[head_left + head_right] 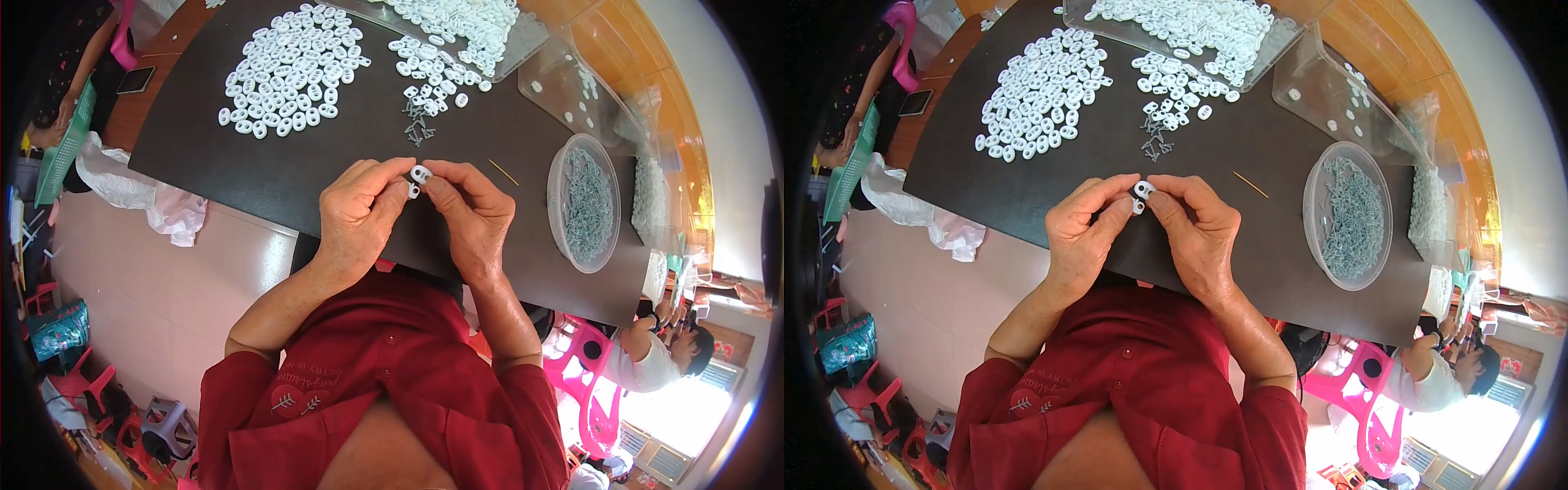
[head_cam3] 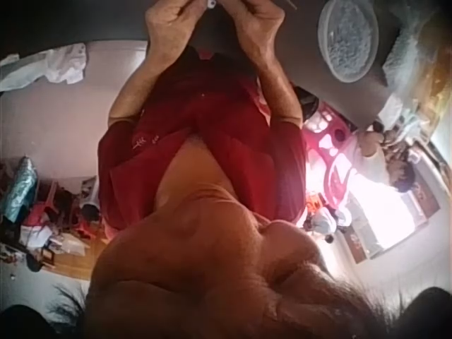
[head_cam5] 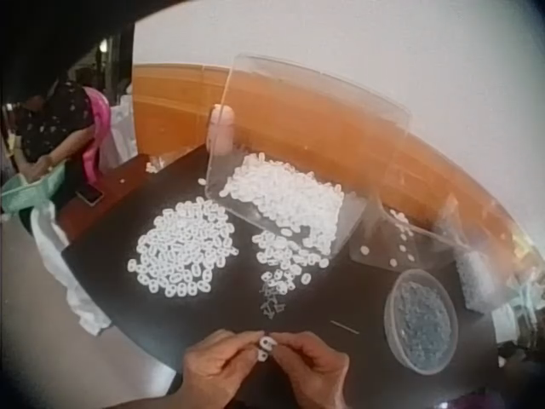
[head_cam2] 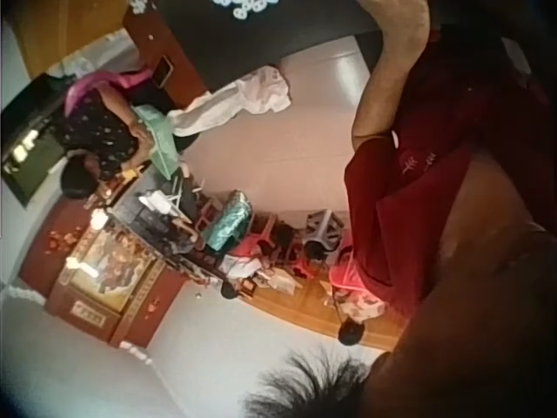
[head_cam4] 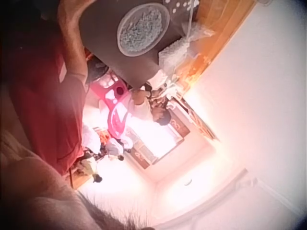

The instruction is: Manually assemble small white plastic components by inserting tiny metal pins.

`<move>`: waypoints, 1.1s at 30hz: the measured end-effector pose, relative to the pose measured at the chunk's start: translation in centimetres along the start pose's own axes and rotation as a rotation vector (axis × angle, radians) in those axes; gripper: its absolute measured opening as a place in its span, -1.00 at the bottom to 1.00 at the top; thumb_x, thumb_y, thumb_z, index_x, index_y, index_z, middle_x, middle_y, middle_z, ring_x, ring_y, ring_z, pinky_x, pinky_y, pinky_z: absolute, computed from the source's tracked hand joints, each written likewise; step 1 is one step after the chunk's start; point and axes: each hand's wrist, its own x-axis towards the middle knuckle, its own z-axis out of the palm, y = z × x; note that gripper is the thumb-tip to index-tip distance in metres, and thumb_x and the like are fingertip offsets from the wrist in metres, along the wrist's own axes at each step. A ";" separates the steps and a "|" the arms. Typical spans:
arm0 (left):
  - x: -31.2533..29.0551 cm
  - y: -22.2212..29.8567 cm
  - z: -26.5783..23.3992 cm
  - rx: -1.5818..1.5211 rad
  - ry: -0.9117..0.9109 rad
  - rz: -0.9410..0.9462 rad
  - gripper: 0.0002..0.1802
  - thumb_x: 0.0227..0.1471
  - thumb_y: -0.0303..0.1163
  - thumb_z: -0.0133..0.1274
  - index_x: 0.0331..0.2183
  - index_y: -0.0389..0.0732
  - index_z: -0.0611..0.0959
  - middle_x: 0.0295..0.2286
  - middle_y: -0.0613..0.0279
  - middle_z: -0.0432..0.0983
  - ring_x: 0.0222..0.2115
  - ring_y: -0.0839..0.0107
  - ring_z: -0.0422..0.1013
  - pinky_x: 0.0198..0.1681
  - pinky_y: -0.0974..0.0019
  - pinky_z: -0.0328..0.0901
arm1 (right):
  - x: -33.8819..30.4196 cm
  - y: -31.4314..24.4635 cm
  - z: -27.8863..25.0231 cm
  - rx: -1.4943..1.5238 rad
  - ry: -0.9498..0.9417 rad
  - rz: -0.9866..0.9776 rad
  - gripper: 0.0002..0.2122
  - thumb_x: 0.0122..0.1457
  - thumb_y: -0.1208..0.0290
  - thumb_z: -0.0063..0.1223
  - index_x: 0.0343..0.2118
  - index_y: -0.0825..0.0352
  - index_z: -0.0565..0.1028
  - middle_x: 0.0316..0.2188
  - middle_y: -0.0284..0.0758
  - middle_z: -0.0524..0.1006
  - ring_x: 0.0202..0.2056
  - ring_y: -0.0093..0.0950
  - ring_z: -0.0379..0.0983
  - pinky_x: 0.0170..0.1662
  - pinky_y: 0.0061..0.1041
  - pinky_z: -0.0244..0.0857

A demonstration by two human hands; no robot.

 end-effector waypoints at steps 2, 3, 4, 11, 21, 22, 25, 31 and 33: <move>0.0 -0.1 0.0 -0.002 -0.001 -0.009 -0.76 -0.09 -0.66 0.07 -0.28 -0.33 0.60 -0.58 0.23 0.45 -0.54 0.46 0.35 -0.47 0.44 0.25 | 0.0 0.1 0.0 -0.007 -0.005 0.000 -0.88 0.10 0.59 0.07 -0.29 0.44 0.55 -0.43 -0.43 0.53 -0.42 -0.72 0.36 -0.36 -0.75 0.24; 0.0 -0.2 0.1 -0.008 0.000 -0.010 -0.76 -0.09 -0.66 0.06 -0.27 -0.33 0.60 -0.57 0.24 0.45 -0.54 0.47 0.35 -0.46 0.44 0.25 | 0.1 0.2 0.0 0.004 -0.004 -0.003 -0.88 0.11 0.58 0.07 -0.28 0.44 0.54 -0.42 -0.44 0.52 -0.40 -0.73 0.36 -0.36 -0.75 0.24; 0.0 -0.2 0.1 -0.014 0.002 -0.012 -0.75 -0.09 -0.67 0.06 -0.27 -0.32 0.60 -0.57 0.24 0.45 -0.54 0.47 0.35 -0.46 0.45 0.25 | 0.1 0.3 0.0 0.014 -0.004 -0.007 -0.88 0.11 0.58 0.06 -0.28 0.43 0.54 -0.42 -0.45 0.51 -0.39 -0.73 0.36 -0.35 -0.76 0.23; -0.1 -0.5 -0.8 -0.009 -0.051 -0.062 -0.73 0.02 -0.62 0.00 -0.17 -0.32 0.57 -0.48 0.34 0.44 -0.47 0.67 0.33 -0.40 0.60 0.22 | 3.2 2.3 -2.2 -0.853 -0.108 -0.712 -0.80 -0.14 0.73 0.06 -0.38 0.40 0.49 -0.50 -0.23 0.44 -0.52 -0.24 0.31 -0.42 -0.40 0.26; 1.8 0.1 -1.0 -0.252 -0.071 -0.356 -0.83 0.01 -0.57 0.00 -0.31 -0.34 0.63 -0.51 0.35 0.49 -0.50 0.67 0.37 -0.44 0.60 0.22 | 3.5 0.8 -3.9 -0.201 -0.094 0.040 -0.86 0.04 0.63 0.08 -0.31 0.43 0.57 -0.48 -0.42 0.55 -0.43 -0.70 0.41 -0.36 -0.73 0.27; 2.1 0.0 -1.0 -0.302 -0.070 -0.368 -0.83 0.01 -0.56 0.01 -0.32 -0.33 0.64 -0.53 0.36 0.48 -0.51 0.67 0.37 -0.46 0.60 0.21 | 3.5 0.7 -3.8 -0.199 -0.094 0.041 -0.86 0.04 0.63 0.08 -0.31 0.43 0.57 -0.48 -0.42 0.55 -0.43 -0.70 0.41 -0.36 -0.73 0.27; 2.6 -0.1 -0.8 -0.288 -0.090 -0.390 -0.84 0.01 -0.52 0.04 -0.32 -0.33 0.64 -0.55 0.38 0.47 -0.53 0.68 0.34 -0.47 0.62 0.19 | 3.5 0.4 -3.5 -0.097 -0.120 0.105 -0.86 0.04 0.61 0.08 -0.31 0.41 0.58 -0.50 -0.41 0.55 -0.45 -0.71 0.40 -0.39 -0.74 0.24; 3.2 -0.8 -0.3 -0.212 -0.158 -0.384 -0.84 -0.01 -0.50 0.10 -0.33 -0.34 0.63 -0.57 0.40 0.46 -0.56 0.70 0.29 -0.50 0.63 0.17 | 3.8 0.4 -3.5 -0.060 -0.100 0.151 -0.86 0.04 0.58 0.10 -0.31 0.40 0.58 -0.51 -0.41 0.55 -0.48 -0.72 0.38 -0.43 -0.76 0.20; 3.3 -0.7 0.1 -0.178 -0.167 -0.377 -0.84 -0.02 -0.49 0.11 -0.33 -0.34 0.63 -0.57 0.40 0.46 -0.57 0.70 0.29 -0.52 0.63 0.17 | 3.6 0.3 -3.3 -0.022 -0.068 0.112 -0.86 0.05 0.58 0.10 -0.30 0.41 0.58 -0.50 -0.41 0.55 -0.45 -0.72 0.39 -0.40 -0.76 0.23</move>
